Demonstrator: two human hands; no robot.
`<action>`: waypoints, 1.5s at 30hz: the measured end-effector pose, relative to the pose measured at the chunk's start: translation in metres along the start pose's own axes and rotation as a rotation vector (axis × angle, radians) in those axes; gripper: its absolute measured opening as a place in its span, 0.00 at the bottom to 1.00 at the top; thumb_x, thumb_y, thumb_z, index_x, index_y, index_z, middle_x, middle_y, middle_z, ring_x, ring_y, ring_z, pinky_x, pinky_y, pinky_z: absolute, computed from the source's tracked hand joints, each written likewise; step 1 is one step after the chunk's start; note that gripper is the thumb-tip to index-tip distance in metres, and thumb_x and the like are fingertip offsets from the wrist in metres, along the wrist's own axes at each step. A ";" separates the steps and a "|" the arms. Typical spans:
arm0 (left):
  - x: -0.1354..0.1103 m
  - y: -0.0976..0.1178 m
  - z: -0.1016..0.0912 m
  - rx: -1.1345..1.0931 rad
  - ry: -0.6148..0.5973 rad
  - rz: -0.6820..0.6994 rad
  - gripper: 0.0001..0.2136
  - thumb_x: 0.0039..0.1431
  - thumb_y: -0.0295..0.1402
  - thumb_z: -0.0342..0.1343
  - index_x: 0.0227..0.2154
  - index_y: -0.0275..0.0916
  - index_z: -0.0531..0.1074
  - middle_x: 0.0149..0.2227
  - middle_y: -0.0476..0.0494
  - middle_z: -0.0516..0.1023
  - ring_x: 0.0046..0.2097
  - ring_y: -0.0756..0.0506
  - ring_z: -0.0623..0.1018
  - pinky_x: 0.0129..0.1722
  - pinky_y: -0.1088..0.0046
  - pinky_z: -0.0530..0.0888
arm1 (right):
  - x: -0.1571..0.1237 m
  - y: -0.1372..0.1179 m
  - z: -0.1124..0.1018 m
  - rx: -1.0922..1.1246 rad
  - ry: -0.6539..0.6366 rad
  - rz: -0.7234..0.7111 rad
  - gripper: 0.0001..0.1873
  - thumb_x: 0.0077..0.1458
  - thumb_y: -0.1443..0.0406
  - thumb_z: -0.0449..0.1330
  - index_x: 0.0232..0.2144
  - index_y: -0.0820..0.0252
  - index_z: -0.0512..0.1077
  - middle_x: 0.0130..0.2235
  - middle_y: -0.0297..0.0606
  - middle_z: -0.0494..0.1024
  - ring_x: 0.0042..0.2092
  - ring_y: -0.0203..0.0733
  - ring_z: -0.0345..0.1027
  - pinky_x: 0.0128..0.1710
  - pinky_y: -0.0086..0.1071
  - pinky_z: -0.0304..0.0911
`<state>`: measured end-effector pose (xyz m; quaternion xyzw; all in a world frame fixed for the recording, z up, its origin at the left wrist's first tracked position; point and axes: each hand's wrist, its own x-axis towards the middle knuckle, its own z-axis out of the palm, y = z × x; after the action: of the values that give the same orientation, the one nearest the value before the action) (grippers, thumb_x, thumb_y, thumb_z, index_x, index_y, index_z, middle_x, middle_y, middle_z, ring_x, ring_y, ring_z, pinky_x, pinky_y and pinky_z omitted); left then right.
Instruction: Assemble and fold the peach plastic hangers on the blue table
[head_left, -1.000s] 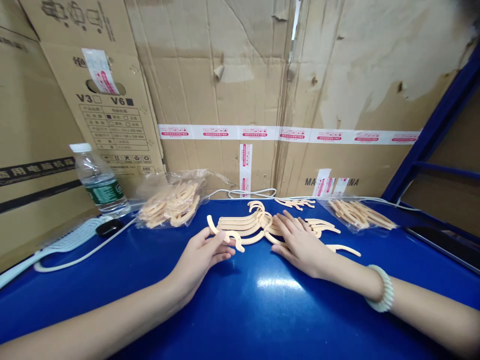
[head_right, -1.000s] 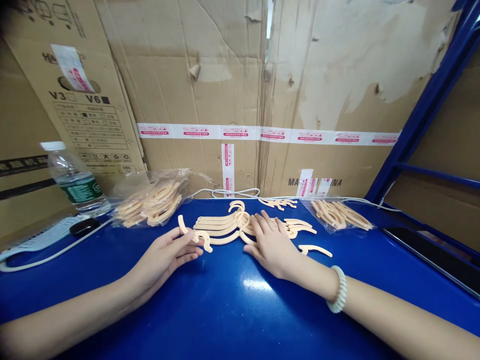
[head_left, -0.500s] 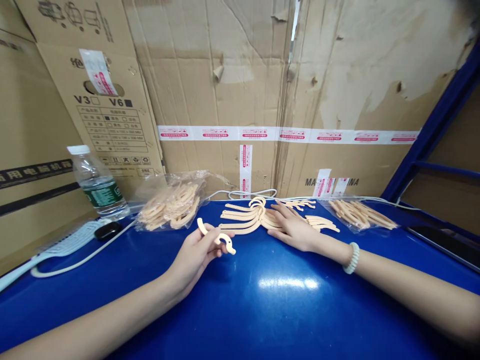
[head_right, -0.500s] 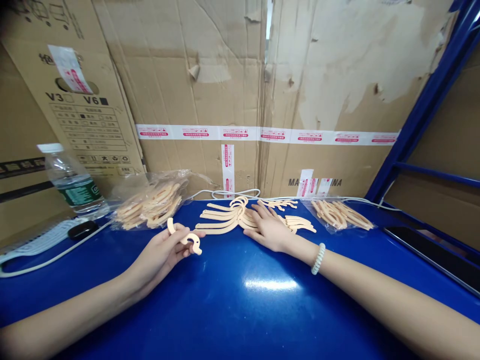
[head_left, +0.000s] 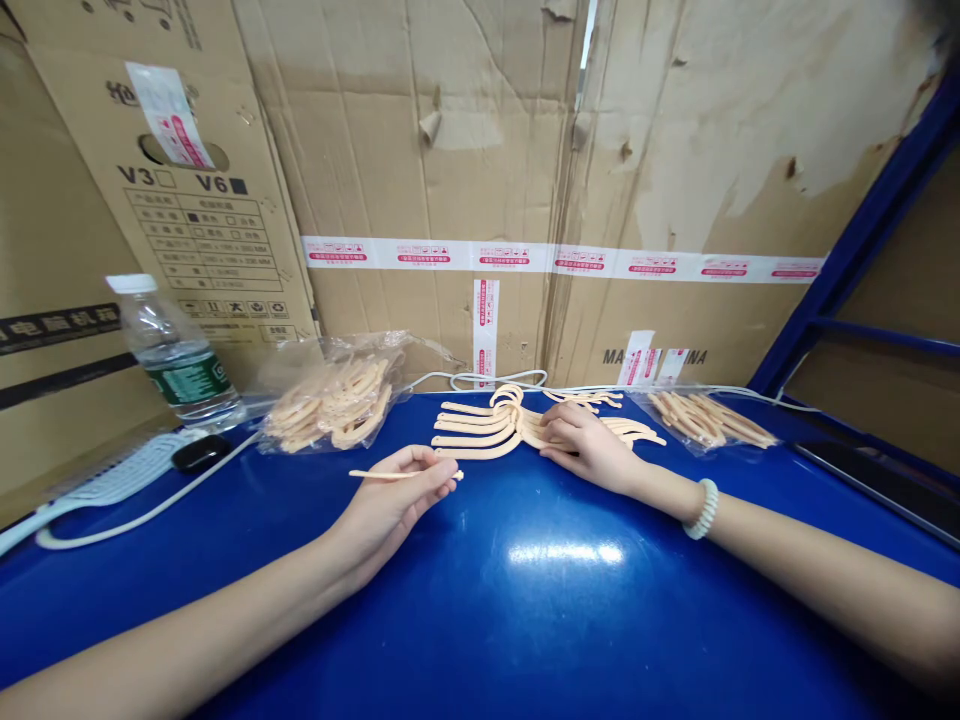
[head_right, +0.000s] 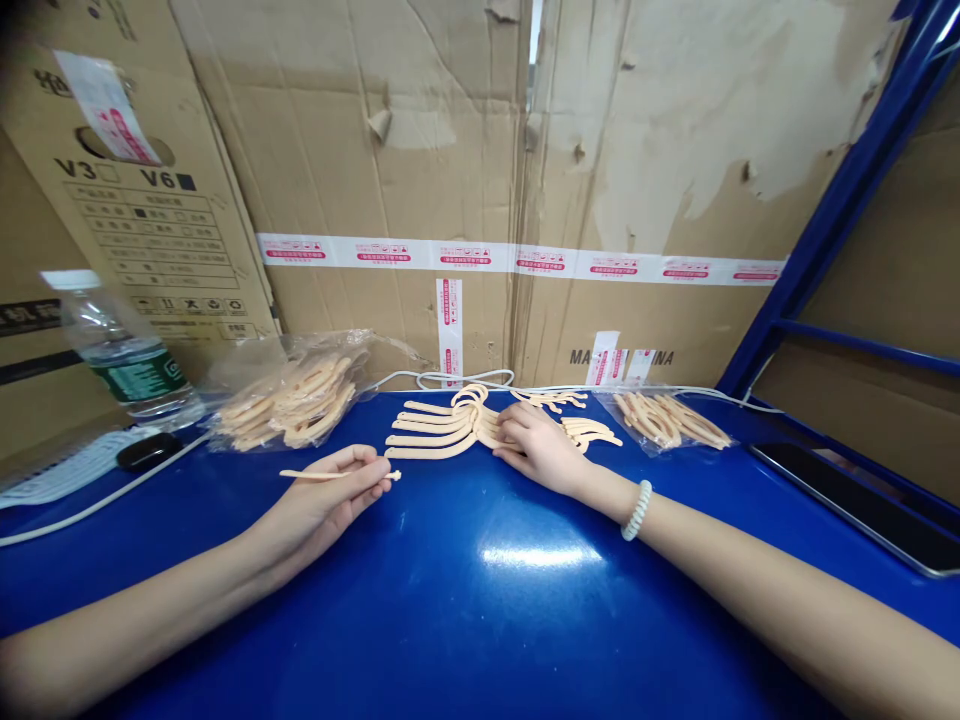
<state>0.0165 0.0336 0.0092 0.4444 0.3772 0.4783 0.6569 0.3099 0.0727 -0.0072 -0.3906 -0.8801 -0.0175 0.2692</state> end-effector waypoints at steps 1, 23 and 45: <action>0.000 0.000 -0.001 0.000 -0.003 -0.010 0.16 0.36 0.32 0.76 0.25 0.35 0.75 0.27 0.49 0.78 0.34 0.51 0.77 0.38 0.78 0.72 | -0.001 -0.002 0.000 0.005 0.017 0.010 0.07 0.62 0.61 0.56 0.33 0.57 0.70 0.42 0.48 0.75 0.48 0.52 0.67 0.50 0.48 0.64; 0.000 -0.010 -0.012 -0.070 -0.100 -0.017 0.15 0.45 0.39 0.73 0.28 0.36 0.75 0.31 0.48 0.76 0.37 0.49 0.76 0.42 0.74 0.73 | -0.031 -0.045 -0.023 0.163 0.347 0.146 0.03 0.62 0.64 0.57 0.39 0.52 0.70 0.35 0.38 0.76 0.35 0.44 0.74 0.36 0.35 0.74; -0.003 -0.003 -0.009 -0.078 -0.189 -0.050 0.11 0.46 0.32 0.71 0.24 0.35 0.73 0.31 0.44 0.79 0.33 0.46 0.77 0.39 0.70 0.72 | -0.034 -0.059 -0.022 0.051 0.393 0.036 0.05 0.61 0.70 0.58 0.39 0.56 0.70 0.35 0.35 0.76 0.35 0.37 0.72 0.36 0.28 0.67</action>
<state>0.0080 0.0321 0.0034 0.4520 0.3056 0.4321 0.7181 0.2976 0.0038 0.0055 -0.3885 -0.8036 -0.0661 0.4460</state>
